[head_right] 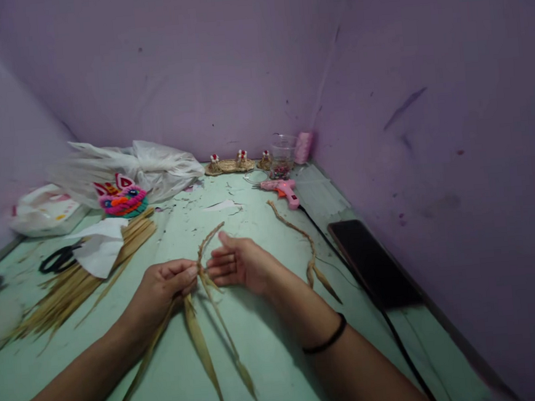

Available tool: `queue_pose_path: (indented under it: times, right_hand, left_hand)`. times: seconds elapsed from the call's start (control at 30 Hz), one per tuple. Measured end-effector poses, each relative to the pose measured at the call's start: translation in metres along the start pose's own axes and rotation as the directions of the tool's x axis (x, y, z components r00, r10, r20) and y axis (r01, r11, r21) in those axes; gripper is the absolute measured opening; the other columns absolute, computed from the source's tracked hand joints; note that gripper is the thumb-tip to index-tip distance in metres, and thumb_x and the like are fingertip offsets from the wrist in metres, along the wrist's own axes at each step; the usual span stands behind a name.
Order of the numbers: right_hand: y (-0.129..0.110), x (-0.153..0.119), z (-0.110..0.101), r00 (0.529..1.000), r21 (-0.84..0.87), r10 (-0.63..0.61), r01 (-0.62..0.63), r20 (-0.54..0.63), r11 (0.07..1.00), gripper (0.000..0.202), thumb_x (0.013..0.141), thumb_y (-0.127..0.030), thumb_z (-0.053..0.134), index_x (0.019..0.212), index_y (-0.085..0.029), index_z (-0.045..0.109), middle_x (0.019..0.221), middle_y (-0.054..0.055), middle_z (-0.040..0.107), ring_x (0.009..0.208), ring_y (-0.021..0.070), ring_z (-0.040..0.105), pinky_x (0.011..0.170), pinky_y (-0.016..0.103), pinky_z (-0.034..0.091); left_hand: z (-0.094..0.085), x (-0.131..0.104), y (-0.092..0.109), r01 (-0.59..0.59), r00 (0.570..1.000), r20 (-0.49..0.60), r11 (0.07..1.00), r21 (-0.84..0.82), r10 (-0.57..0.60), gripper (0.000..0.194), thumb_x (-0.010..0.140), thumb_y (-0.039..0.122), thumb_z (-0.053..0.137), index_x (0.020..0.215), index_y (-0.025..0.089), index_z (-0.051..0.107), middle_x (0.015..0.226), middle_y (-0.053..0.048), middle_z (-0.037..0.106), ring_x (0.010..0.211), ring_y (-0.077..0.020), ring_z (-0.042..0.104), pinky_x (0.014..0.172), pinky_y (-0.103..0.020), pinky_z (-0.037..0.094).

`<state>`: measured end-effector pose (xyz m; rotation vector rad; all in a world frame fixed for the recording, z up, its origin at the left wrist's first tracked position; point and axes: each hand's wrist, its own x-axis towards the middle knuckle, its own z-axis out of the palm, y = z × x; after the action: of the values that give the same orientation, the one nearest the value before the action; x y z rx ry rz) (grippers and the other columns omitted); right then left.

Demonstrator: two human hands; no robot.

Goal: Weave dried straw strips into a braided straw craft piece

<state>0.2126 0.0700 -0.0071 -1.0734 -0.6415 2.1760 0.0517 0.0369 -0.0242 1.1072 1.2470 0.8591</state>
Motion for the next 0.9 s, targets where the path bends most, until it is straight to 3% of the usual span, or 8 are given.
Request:
queue_pose_path:
  times: [0.13, 0.23, 0.37, 0.47, 0.6, 0.67, 0.8, 0.9]
  right_hand:
    - [0.018, -0.005, 0.019, 0.991, -0.093, 0.03, -0.018, 0.133, 0.996, 0.014, 0.078, -0.016, 0.052, 0.068, -0.01, 0.059, 0.06, 0.004, 0.06, 0.052, 0.0098, 0.056, 0.055, 0.021, 0.046]
    - [0.025, -0.003, 0.022, 0.997, -0.169, 0.006, 0.007, 0.075, 0.986, 0.018, 0.077, -0.012, 0.049, 0.062, -0.009, 0.059, 0.059, 0.004, 0.059, 0.042, 0.0056, 0.048, 0.041, 0.016, 0.037]
    - [0.029, 0.001, 0.019, 0.987, -0.301, -0.154, 0.134, -0.046, 0.944, 0.022, 0.073, -0.018, 0.055, 0.053, -0.01, 0.057, 0.043, -0.003, 0.047, 0.033, 0.0015, 0.028, 0.033, 0.016, 0.016]
    - [0.034, 0.004, 0.018, 0.969, -0.305, -0.221, 0.18, -0.108, 0.935, 0.021, 0.066, -0.024, 0.062, 0.05, -0.011, 0.057, 0.036, -0.006, 0.039, 0.033, 0.0021, 0.022, 0.035, 0.019, 0.012]
    - [0.039, 0.007, 0.022, 0.931, -0.273, -0.331, 0.282, -0.152, 0.92, 0.016, 0.058, -0.024, 0.065, 0.051, -0.011, 0.06, 0.044, -0.001, 0.054, 0.038, 0.0031, 0.032, 0.039, 0.019, 0.02]
    - [0.039, 0.008, 0.023, 0.921, -0.263, -0.349, 0.298, -0.175, 0.918, 0.014, 0.057, -0.024, 0.065, 0.052, -0.012, 0.06, 0.044, -0.002, 0.054, 0.037, 0.0034, 0.033, 0.039, 0.02, 0.02]
    - [0.04, 0.011, 0.019, 0.889, -0.293, -0.392, 0.32, -0.238, 0.901, 0.012, 0.056, -0.024, 0.064, 0.054, -0.013, 0.061, 0.044, -0.002, 0.056, 0.036, 0.0042, 0.033, 0.039, 0.02, 0.02]
    - [0.043, 0.016, 0.015, 0.858, -0.357, -0.44, 0.337, -0.265, 0.871, 0.011, 0.057, -0.024, 0.064, 0.057, -0.013, 0.063, 0.045, -0.001, 0.057, 0.038, 0.005, 0.036, 0.039, 0.02, 0.022]
  left_hand:
    - [-0.002, 0.003, -0.001, -0.031, 0.999, -0.012, 0.998, -0.049, 0.03, 0.022, 0.065, 0.032, 0.059, 0.06, 0.012, 0.053, 0.045, 0.006, 0.038, 0.042, -0.0051, 0.03, 0.043, -0.02, 0.02]
    - [-0.002, 0.003, 0.001, -0.037, 0.999, 0.023, 0.999, -0.04, 0.038, 0.022, 0.065, 0.03, 0.059, 0.055, 0.011, 0.054, 0.046, 0.004, 0.042, 0.045, -0.0064, 0.036, 0.045, -0.02, 0.024]
    - [-0.002, 0.002, 0.005, -0.024, 1.0, 0.014, 1.0, 0.009, 0.024, 0.022, 0.066, 0.029, 0.058, 0.055, 0.01, 0.06, 0.046, 0.002, 0.046, 0.044, -0.0059, 0.034, 0.044, -0.02, 0.022]
    - [-0.001, 0.003, 0.007, -0.02, 0.997, -0.073, 1.0, 0.008, 0.02, 0.026, 0.062, 0.029, 0.061, 0.075, 0.007, 0.068, 0.044, 0.004, 0.045, 0.044, -0.0063, 0.032, 0.045, -0.021, 0.024]
    - [0.0, 0.003, 0.009, 0.01, 0.994, -0.107, 1.0, 0.0, -0.01, 0.056, 0.06, 0.028, 0.062, 0.11, 0.003, 0.058, 0.043, 0.004, 0.046, 0.045, -0.0073, 0.034, 0.046, -0.021, 0.026]
    - [-0.004, 0.004, 0.012, 0.024, 0.999, -0.033, 0.999, 0.04, -0.022, 0.051, 0.062, 0.028, 0.06, 0.106, 0.003, 0.061, 0.044, 0.004, 0.047, 0.042, -0.0065, 0.032, 0.044, -0.021, 0.023]
    - [-0.017, 0.007, 0.018, -0.005, 0.991, 0.127, 0.967, 0.256, -0.029, 0.026, 0.063, 0.028, 0.058, 0.074, 0.008, 0.07, 0.048, 0.002, 0.052, 0.042, -0.0063, 0.034, 0.045, -0.021, 0.025]
    - [-0.023, 0.007, 0.023, -0.071, 0.997, 0.051, 0.877, 0.475, 0.053, 0.02, 0.062, 0.027, 0.057, 0.06, 0.01, 0.067, 0.048, 0.001, 0.052, 0.048, -0.0093, 0.039, 0.049, -0.022, 0.028]
